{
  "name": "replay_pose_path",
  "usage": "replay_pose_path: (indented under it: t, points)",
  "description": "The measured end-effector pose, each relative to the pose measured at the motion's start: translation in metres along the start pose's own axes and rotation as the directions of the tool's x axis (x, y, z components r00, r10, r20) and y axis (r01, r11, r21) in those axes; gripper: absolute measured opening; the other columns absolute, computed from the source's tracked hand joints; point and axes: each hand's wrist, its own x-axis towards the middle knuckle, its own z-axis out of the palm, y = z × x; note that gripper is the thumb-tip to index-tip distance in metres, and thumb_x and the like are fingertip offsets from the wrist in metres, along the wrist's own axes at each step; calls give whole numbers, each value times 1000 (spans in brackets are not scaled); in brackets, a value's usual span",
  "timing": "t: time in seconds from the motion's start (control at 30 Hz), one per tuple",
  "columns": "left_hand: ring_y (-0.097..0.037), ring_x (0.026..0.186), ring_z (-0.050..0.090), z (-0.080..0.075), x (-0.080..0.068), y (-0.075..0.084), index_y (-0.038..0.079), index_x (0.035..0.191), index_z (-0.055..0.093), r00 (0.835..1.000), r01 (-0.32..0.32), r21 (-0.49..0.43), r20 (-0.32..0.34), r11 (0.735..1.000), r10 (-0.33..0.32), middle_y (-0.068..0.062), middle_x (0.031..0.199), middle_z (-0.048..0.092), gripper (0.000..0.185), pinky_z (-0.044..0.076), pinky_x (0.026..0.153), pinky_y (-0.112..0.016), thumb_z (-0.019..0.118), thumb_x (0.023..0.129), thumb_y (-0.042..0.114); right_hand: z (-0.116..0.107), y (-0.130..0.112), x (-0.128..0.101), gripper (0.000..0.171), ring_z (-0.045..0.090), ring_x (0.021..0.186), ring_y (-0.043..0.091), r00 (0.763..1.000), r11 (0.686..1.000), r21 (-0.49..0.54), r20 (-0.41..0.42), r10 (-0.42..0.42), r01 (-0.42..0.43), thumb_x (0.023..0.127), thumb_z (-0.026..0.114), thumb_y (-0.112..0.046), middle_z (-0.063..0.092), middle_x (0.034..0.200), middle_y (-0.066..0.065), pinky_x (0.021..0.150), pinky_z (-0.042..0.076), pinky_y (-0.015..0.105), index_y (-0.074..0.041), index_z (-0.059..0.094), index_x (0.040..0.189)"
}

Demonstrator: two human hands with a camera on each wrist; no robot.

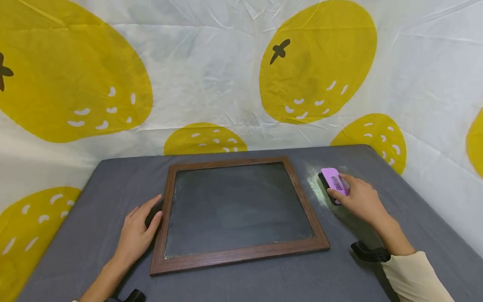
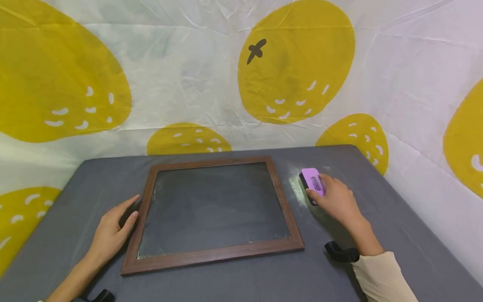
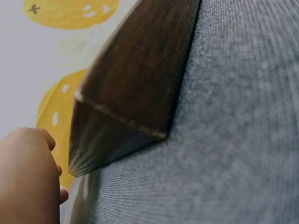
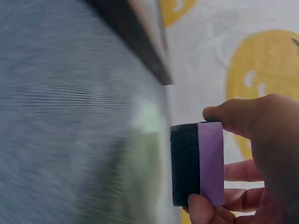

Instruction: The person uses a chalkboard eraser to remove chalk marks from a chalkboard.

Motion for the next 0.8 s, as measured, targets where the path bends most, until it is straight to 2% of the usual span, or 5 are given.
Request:
replay_pose_path:
  t: [0.17, 0.33, 0.57, 0.7, 0.8]
  points:
    - [-41, 118, 50, 0, -2, 2, 3, 137, 51, 1000, 17, 8, 11, 1000, -17, -21, 131, 55, 44, 27, 98, -64, 60, 95, 11, 13, -1, 4, 73, 56, 75, 37, 1000, 1000, -22, -3, 18, -18, 89, 64, -44, 58, 105, 34, 60, 41, 57, 10, 45, 134]
    - [-41, 118, 50, -1, -1, -2, 1, 137, 50, 999, 13, 63, 31, 998, -15, -22, 131, 55, 45, 26, 99, -63, 60, 94, 13, 22, 1, 6, 75, 56, 86, 44, 999, 999, -29, 24, 24, -23, 90, 62, -46, 53, 115, 38, 64, 41, 60, 13, 44, 133]
    - [-45, 118, 49, -7, 1, 3, 0, 139, 47, 995, 42, 77, 83, 996, -48, -25, 132, 52, 48, 30, 97, -63, 60, 95, 15, 15, 1, 3, 83, 46, 109, 57, 990, 991, -95, 97, 103, -93, 94, 39, -64, 44, 129, 37, 68, 40, 69, 6, 40, 140]
    - [-47, 120, 47, -21, 13, 11, 0, 140, 46, 988, 2, 171, 151, 985, -28, -25, 133, 52, 52, 32, 96, -64, 61, 95, 22, -2, -2, -1, 75, 36, 115, 57, 999, 997, -73, 36, 8, -5, 97, 42, -55, 40, 131, 35, 76, 34, 72, 5, 39, 142]
    - [-50, 125, 40, -34, 26, 15, 1, 143, 41, 978, -33, 242, 206, 970, -18, -25, 137, 47, 58, 26, 98, -69, 60, 96, 29, -14, -6, -4, 65, 32, 121, 55, 993, 993, -18, -18, -113, 113, 98, 51, -43, 38, 137, 30, 84, 29, 73, -1, 36, 146]
